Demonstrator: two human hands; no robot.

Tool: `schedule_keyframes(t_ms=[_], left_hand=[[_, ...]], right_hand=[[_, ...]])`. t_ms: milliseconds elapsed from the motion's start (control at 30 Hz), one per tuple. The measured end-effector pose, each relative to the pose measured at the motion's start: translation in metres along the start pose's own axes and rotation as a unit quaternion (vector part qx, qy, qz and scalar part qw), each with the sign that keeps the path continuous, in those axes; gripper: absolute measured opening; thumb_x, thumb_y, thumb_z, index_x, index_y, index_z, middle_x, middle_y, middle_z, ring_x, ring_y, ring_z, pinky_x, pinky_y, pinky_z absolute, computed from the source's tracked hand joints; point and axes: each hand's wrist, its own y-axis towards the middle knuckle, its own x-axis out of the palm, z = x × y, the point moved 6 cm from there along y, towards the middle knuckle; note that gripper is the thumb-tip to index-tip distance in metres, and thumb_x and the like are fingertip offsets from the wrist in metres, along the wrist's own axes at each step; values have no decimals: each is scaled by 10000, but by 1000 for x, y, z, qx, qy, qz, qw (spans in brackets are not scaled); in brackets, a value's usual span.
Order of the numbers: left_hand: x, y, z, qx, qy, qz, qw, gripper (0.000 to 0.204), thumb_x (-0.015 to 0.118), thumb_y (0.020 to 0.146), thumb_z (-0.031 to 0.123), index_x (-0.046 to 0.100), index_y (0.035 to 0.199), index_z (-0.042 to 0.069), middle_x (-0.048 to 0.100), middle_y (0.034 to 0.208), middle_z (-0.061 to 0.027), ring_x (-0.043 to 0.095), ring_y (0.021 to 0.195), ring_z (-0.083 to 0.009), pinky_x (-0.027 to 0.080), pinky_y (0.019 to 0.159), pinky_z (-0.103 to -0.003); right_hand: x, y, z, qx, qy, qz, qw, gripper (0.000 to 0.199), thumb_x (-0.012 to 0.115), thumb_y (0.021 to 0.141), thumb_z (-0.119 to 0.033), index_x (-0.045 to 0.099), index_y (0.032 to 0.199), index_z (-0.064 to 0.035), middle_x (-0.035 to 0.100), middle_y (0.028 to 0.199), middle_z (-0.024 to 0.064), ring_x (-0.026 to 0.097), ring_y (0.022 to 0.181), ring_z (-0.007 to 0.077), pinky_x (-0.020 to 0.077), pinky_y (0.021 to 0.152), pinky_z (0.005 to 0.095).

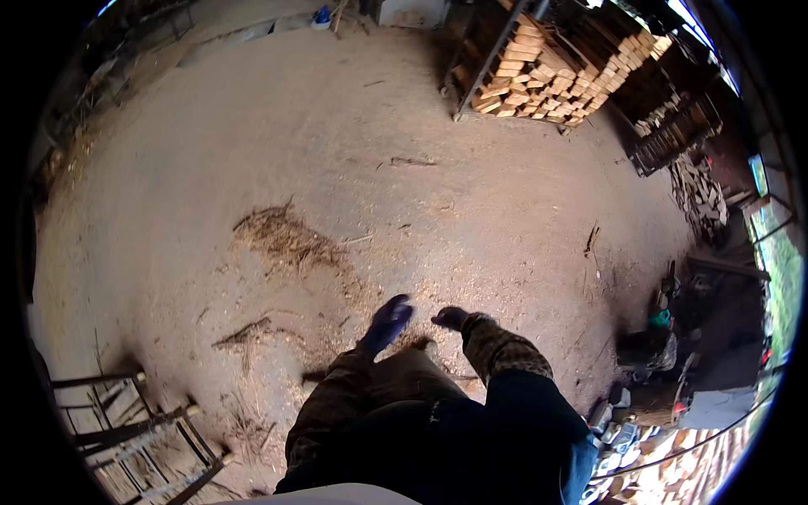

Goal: The person picks up rectangular wooden planks from a pile and places them onto a conveyor belt. The person repeats this action, moving planks one by one from the stack to the machine's intake area.

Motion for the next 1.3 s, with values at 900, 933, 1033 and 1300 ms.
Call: schedule_keyframes(t_ms=[900, 933, 1033, 1300], left_hand=[[336, 531, -189, -337, 447, -338, 756, 297, 598, 1008, 317, 657, 862, 66, 652, 753, -48, 624, 710, -173, 513, 684, -358], [379, 601, -178, -279, 401, -327, 809, 323, 596, 1011, 335, 655, 838, 69, 648, 731, -45, 620, 694, -173, 510, 670, -360], [557, 810, -92, -87, 188, -295, 933, 405, 560, 1041, 406, 660, 819, 83, 647, 714, -7, 573, 635, -135, 485, 622, -322], [892, 939, -33, -17, 146, -343, 928, 300, 629, 1033, 263, 656, 1202, 17, 703, 1118, -84, 693, 941, -191, 571, 878, -360]], right_hand=[[-235, -60, 601, 359, 494, 261, 747, 452, 659, 936, -472, 727, 947, -26, 754, 839, 90, 694, 697, 196, 533, 593, 368], [-236, -61, 611, 357, 524, 254, 730, 458, 650, 941, -476, 728, 952, -25, 761, 865, 100, 699, 701, 206, 535, 595, 380], [-240, -56, 640, 358, 606, 228, 673, 461, 624, 961, -467, 729, 952, -18, 774, 929, 127, 718, 735, 240, 544, 602, 417], [-271, -41, 773, 424, 612, 122, 657, 450, 696, 923, -415, 740, 1027, 21, 754, 843, 177, 698, 668, 282, 559, 626, 437]])
